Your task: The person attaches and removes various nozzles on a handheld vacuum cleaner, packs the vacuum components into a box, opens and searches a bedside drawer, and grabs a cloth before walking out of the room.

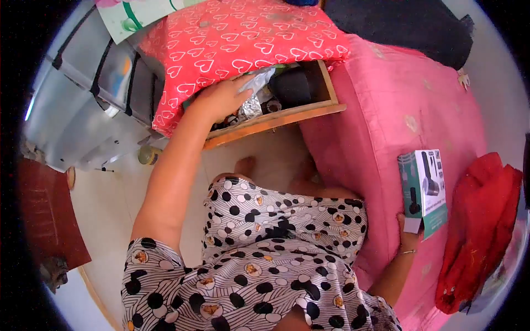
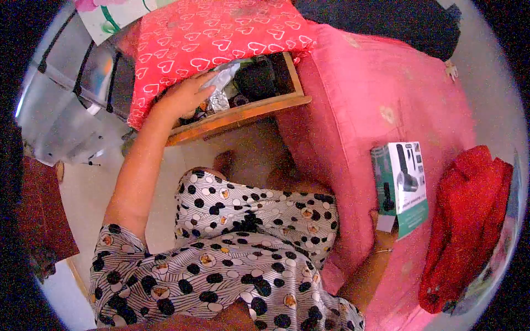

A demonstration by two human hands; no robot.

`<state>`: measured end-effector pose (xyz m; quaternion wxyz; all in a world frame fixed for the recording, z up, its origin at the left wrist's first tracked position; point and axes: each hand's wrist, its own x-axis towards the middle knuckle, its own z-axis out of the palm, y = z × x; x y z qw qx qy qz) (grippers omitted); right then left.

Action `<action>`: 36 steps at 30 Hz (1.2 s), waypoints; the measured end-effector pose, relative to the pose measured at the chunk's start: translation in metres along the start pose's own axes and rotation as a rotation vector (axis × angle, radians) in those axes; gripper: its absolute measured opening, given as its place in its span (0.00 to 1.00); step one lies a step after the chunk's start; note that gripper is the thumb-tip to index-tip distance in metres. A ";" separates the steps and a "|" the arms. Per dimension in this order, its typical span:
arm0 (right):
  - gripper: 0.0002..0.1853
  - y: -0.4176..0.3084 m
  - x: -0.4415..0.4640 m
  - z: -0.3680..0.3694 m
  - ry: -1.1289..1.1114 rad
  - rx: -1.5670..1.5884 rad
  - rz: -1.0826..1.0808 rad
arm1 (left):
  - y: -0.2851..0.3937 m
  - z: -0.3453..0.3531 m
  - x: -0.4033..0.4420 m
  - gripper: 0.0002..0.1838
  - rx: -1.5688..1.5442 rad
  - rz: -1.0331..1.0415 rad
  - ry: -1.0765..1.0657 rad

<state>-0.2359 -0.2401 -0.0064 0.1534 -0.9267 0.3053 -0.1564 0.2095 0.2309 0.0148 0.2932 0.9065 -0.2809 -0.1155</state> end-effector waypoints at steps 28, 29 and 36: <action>0.29 -0.048 0.026 0.021 0.034 -0.011 -0.256 | 0.073 0.000 -0.084 0.62 0.650 0.039 0.459; 0.29 -0.048 0.025 0.021 0.019 0.030 -0.221 | 0.074 -0.006 -0.080 0.62 0.669 -0.008 0.411; 0.29 -0.042 0.022 0.024 0.069 0.033 -0.235 | 0.082 -0.021 -0.071 0.64 0.767 -0.107 0.187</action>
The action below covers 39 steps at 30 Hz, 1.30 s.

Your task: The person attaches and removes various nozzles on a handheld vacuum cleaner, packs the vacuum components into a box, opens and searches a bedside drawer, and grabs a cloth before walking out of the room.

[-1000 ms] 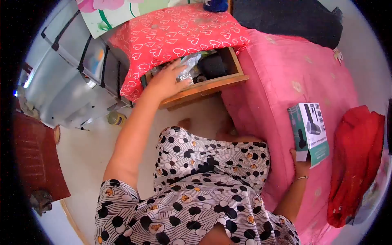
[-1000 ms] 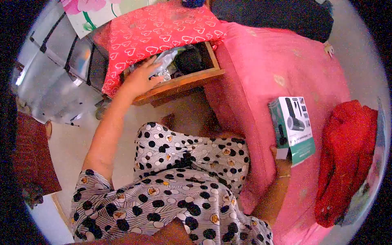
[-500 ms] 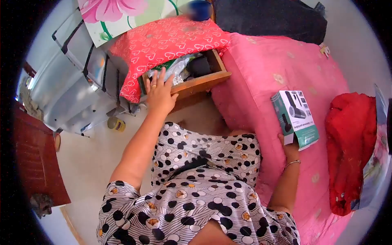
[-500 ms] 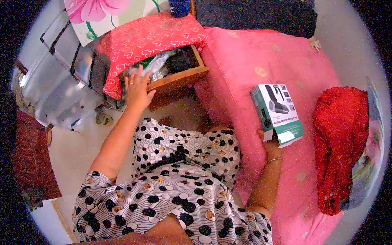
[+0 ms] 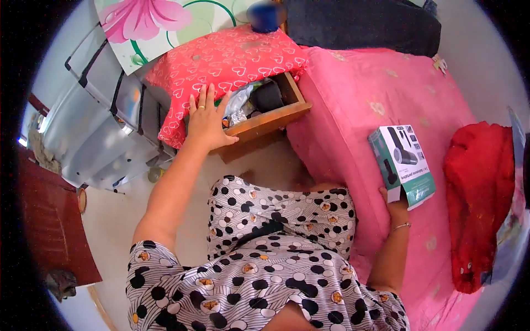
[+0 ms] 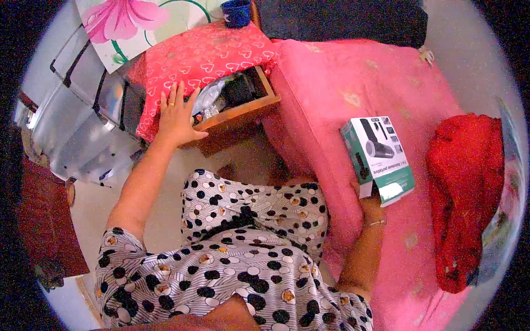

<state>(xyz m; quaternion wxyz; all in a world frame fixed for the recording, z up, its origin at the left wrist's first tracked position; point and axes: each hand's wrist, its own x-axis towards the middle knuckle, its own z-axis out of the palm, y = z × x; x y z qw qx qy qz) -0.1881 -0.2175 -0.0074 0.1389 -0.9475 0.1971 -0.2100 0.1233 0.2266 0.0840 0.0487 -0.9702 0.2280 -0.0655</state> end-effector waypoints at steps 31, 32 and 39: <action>0.26 -0.015 -0.005 -0.020 -0.030 0.056 0.159 | -0.042 0.015 0.071 0.23 -0.047 -0.109 0.421; 0.26 -0.013 -0.004 -0.019 -0.032 0.066 0.152 | -0.043 0.017 0.070 0.21 -0.074 -0.102 0.486; 0.29 -0.011 -0.006 -0.024 0.009 -0.088 -0.019 | 0.016 0.084 0.012 0.12 -0.492 0.514 0.606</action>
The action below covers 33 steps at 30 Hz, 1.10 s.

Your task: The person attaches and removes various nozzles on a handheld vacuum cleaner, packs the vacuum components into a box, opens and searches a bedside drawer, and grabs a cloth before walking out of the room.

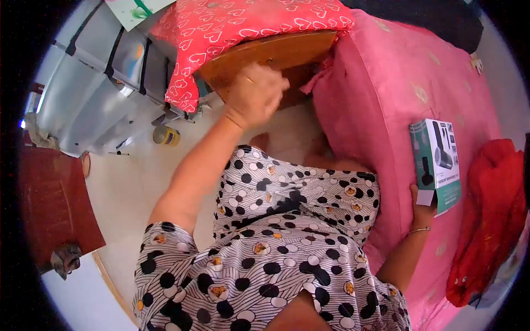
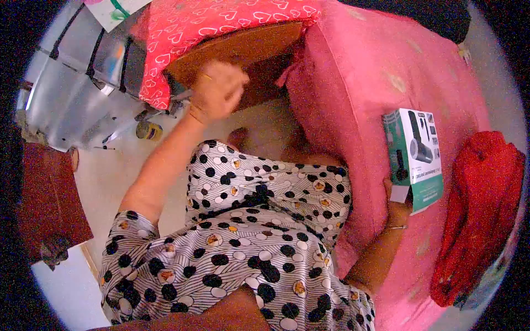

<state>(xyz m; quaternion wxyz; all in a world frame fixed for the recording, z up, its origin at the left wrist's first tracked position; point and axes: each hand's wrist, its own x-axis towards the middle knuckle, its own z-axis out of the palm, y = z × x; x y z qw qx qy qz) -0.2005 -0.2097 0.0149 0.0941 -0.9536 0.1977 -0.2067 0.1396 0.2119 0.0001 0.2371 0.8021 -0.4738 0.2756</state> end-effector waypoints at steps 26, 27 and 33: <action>0.29 0.036 -0.016 -0.009 -0.140 -0.105 0.154 | -0.045 0.071 -0.159 0.26 -0.306 -1.026 -0.800; 0.29 0.032 -0.013 -0.010 -0.154 -0.009 0.242 | -0.046 0.081 -0.172 0.26 -0.302 -1.025 -0.788; 0.28 0.004 0.004 0.000 -0.002 -0.426 -0.114 | -0.025 0.089 -0.165 0.40 -0.766 -0.873 -0.936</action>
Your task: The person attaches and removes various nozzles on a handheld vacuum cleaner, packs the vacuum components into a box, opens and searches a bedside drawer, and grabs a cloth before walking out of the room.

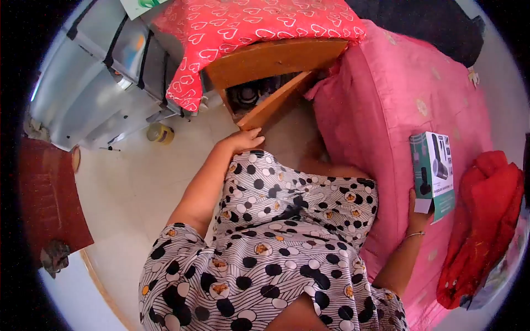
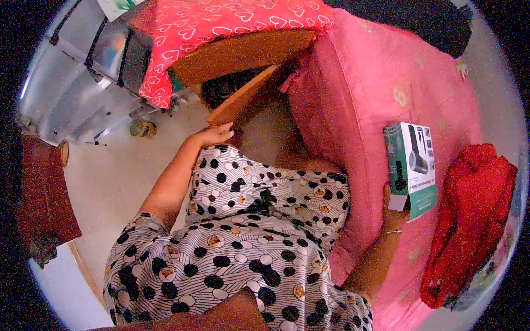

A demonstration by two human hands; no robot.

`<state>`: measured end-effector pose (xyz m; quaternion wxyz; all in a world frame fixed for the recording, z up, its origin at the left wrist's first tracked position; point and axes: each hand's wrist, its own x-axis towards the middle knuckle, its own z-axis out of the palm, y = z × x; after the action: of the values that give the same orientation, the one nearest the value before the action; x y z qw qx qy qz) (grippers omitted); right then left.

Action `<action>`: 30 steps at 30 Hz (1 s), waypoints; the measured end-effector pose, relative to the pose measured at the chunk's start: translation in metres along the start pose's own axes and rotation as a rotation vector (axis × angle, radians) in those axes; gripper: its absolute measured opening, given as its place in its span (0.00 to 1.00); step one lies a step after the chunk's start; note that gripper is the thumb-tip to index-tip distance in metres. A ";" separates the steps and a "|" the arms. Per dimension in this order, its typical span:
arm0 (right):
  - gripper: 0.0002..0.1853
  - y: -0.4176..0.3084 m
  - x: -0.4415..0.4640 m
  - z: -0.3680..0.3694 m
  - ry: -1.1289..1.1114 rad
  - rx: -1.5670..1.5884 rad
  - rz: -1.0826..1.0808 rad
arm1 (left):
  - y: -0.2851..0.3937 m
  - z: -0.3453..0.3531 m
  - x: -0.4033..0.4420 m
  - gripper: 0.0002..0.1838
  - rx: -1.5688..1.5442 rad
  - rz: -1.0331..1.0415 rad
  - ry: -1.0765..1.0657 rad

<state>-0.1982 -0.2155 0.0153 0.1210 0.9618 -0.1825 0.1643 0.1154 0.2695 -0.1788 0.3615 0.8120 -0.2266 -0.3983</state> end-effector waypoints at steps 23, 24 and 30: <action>0.30 -0.019 0.001 -0.004 0.106 0.821 0.367 | 0.101 -0.024 -0.027 0.50 0.743 -0.343 -0.226; 0.28 -0.024 0.002 -0.009 0.107 0.871 0.396 | 0.106 -0.020 -0.026 0.50 0.747 -0.346 -0.229; 0.30 -0.005 -0.008 0.005 0.248 0.777 0.271 | 0.136 0.031 -0.035 0.59 0.684 -0.358 -0.200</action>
<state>-0.2014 -0.2098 0.0067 -0.2521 0.8761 -0.2157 0.3499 0.0593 0.1931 -0.0708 -0.0290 0.8695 -0.2350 -0.4336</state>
